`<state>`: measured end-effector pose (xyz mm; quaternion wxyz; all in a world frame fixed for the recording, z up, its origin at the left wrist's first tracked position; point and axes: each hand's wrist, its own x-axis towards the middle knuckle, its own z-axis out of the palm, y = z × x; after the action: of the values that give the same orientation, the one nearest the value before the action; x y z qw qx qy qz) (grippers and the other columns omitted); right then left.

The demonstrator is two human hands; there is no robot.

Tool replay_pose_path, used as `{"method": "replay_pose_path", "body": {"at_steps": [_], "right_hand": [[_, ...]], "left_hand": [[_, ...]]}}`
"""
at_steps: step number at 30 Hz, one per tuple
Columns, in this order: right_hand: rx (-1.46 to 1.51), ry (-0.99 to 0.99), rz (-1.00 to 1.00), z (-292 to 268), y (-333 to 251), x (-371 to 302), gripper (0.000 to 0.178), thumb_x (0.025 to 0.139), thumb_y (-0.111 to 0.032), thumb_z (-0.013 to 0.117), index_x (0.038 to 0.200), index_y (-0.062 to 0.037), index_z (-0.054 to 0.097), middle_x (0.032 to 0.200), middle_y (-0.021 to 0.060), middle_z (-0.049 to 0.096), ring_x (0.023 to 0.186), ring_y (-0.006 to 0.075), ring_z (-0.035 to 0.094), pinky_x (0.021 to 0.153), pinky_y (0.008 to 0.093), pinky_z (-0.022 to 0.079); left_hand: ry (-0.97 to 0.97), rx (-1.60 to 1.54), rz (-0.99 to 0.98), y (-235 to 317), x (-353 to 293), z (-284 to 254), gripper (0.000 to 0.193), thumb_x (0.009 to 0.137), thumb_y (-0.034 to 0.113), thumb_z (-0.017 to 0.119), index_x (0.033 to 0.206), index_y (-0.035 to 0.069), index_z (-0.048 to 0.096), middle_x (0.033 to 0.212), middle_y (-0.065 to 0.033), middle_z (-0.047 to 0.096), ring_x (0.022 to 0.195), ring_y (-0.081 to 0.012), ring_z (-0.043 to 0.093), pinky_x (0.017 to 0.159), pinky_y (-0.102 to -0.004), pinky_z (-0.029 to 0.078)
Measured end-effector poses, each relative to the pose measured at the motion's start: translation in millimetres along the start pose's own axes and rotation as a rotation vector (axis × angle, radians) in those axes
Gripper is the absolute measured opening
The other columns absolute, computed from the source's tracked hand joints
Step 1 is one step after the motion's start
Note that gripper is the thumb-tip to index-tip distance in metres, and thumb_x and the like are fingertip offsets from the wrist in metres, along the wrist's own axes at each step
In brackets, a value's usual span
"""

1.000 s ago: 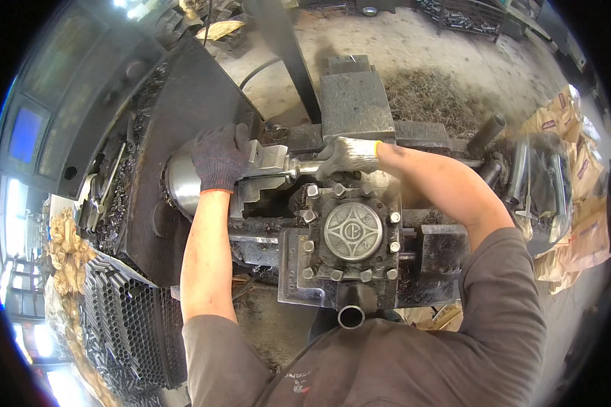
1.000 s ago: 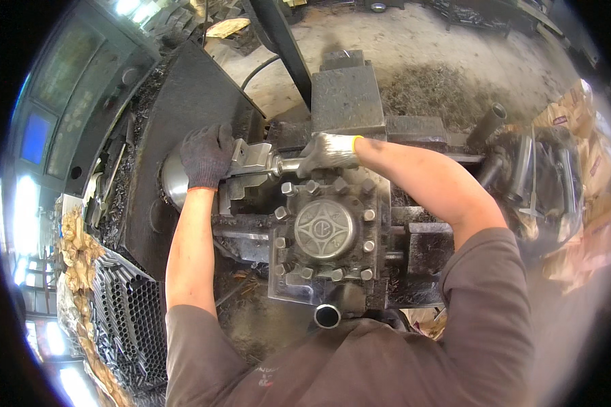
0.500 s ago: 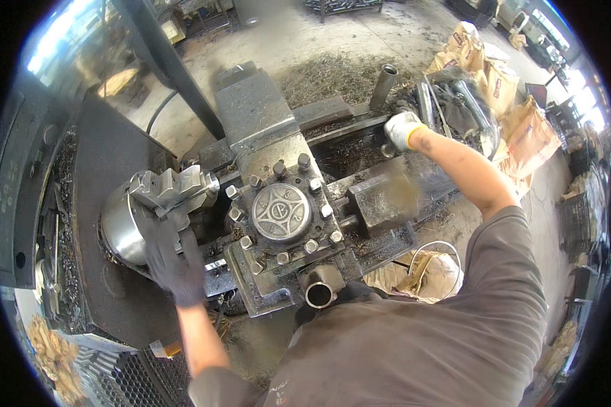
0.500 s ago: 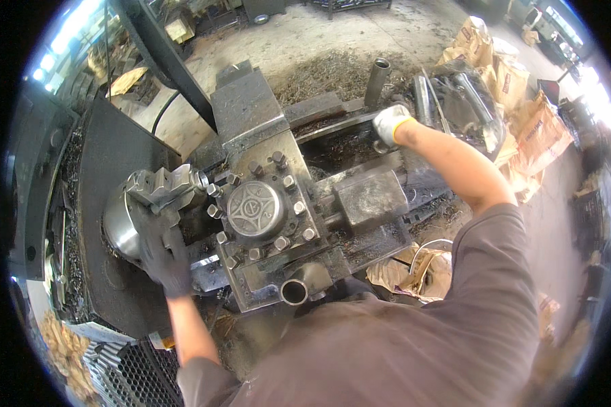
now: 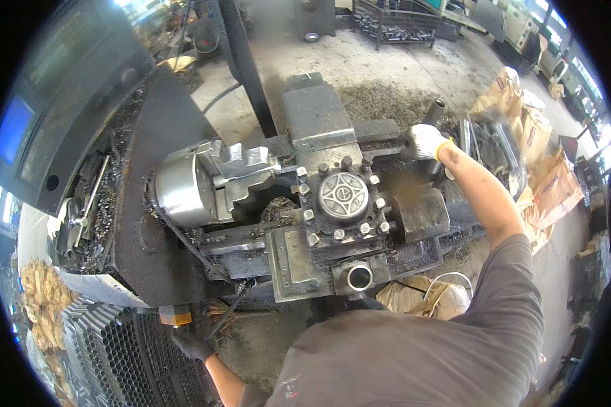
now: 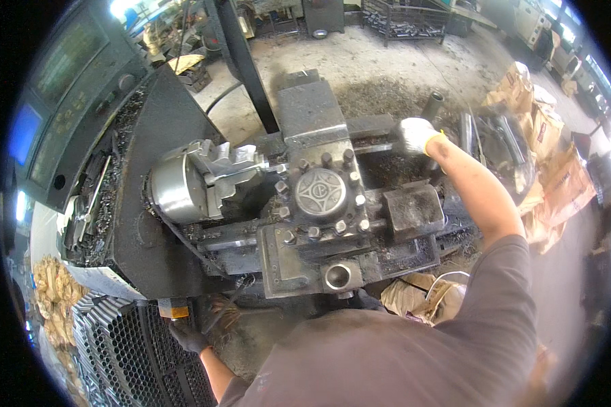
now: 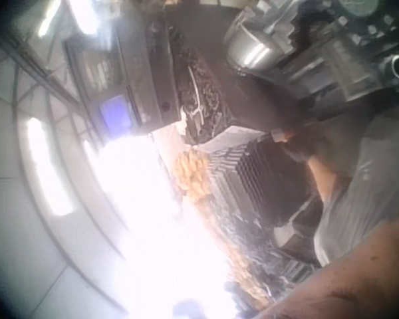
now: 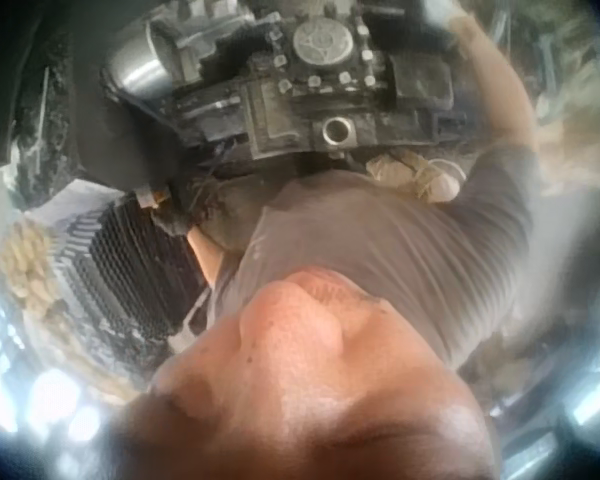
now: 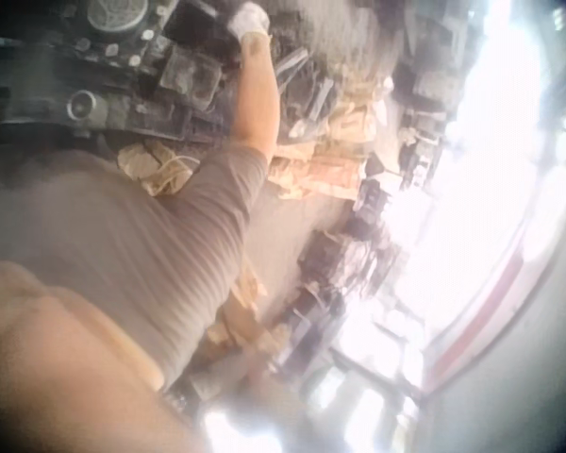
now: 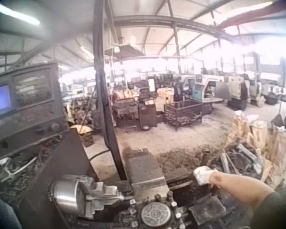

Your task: The person operates a metal turning machine in a workshop. They repeatedly load metal tubes into the machine's chuck, start the machine, and remove the processed tubes, placing them into a bucket. The person also moves a large sack of material across the floor.

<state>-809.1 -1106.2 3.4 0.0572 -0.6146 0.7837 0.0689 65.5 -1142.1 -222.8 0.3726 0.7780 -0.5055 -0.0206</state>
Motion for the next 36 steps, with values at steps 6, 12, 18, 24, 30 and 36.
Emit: {"method": "replay_pose_path", "body": {"at_steps": [6,12,18,24,30,36], "right_hand": [[0.376,0.084,-0.416,-57,-117,59,0.037,0.089,-0.031,0.071,0.118,-0.0083,0.078,0.109,0.0167,0.078,0.098,0.0340,0.075,0.089,0.0430,0.059],[0.272,-0.191,-0.565,-60,-237,128,0.045,0.086,-0.042,0.076,0.117,-0.0101,0.078,0.099,0.0139,0.080,0.086,0.0317,0.075,0.076,0.0437,0.058],[0.484,-0.174,-0.791,-21,-249,165,0.030,0.084,-0.025,0.083,0.107,-0.0064,0.078,0.095,0.0169,0.077,0.086,0.0274,0.071,0.078,0.0418,0.057],[0.284,-0.236,-0.683,-30,-243,152,0.030,0.083,-0.025,0.084,0.104,-0.0033,0.079,0.101,0.0127,0.077,0.091,0.0244,0.070,0.080,0.0386,0.057],[0.519,-0.440,-0.410,-63,-237,124,0.031,0.088,-0.035,0.081,0.101,-0.0065,0.082,0.098,0.0079,0.080,0.087,0.0187,0.072,0.079,0.0350,0.057],[0.607,-0.635,-0.490,-54,-220,157,0.029,0.098,-0.034,0.073,0.110,-0.0092,0.083,0.095,0.0051,0.081,0.082,0.0139,0.073,0.070,0.0322,0.056]], "left_hand": [[0.005,-0.878,-0.511,102,-48,25,0.032,0.104,0.023,0.061,0.128,0.002,0.066,0.127,-0.0150,0.067,0.117,-0.0308,0.067,0.103,-0.0475,0.053],[-0.388,-0.252,1.001,379,-42,67,0.057,0.075,0.013,0.086,0.128,0.008,0.066,0.133,-0.0164,0.063,0.128,-0.0337,0.060,0.115,-0.0562,0.042],[-0.218,-0.080,1.478,507,-15,111,0.076,0.077,0.040,0.083,0.144,0.011,0.059,0.148,-0.0180,0.055,0.144,-0.0411,0.045,0.125,-0.0622,0.029],[-0.174,-0.122,1.444,515,-24,133,0.069,0.081,0.041,0.079,0.140,0.010,0.060,0.146,-0.0187,0.056,0.142,-0.0426,0.045,0.125,-0.0629,0.027],[-0.227,-0.145,1.413,517,-21,133,0.070,0.078,0.039,0.080,0.139,0.012,0.060,0.140,-0.0174,0.057,0.138,-0.0416,0.046,0.123,-0.0636,0.029],[-0.341,-0.123,1.339,517,-20,126,0.067,0.073,0.032,0.084,0.134,0.014,0.063,0.145,-0.0241,0.054,0.144,-0.0458,0.043,0.125,-0.0673,0.023]]}}
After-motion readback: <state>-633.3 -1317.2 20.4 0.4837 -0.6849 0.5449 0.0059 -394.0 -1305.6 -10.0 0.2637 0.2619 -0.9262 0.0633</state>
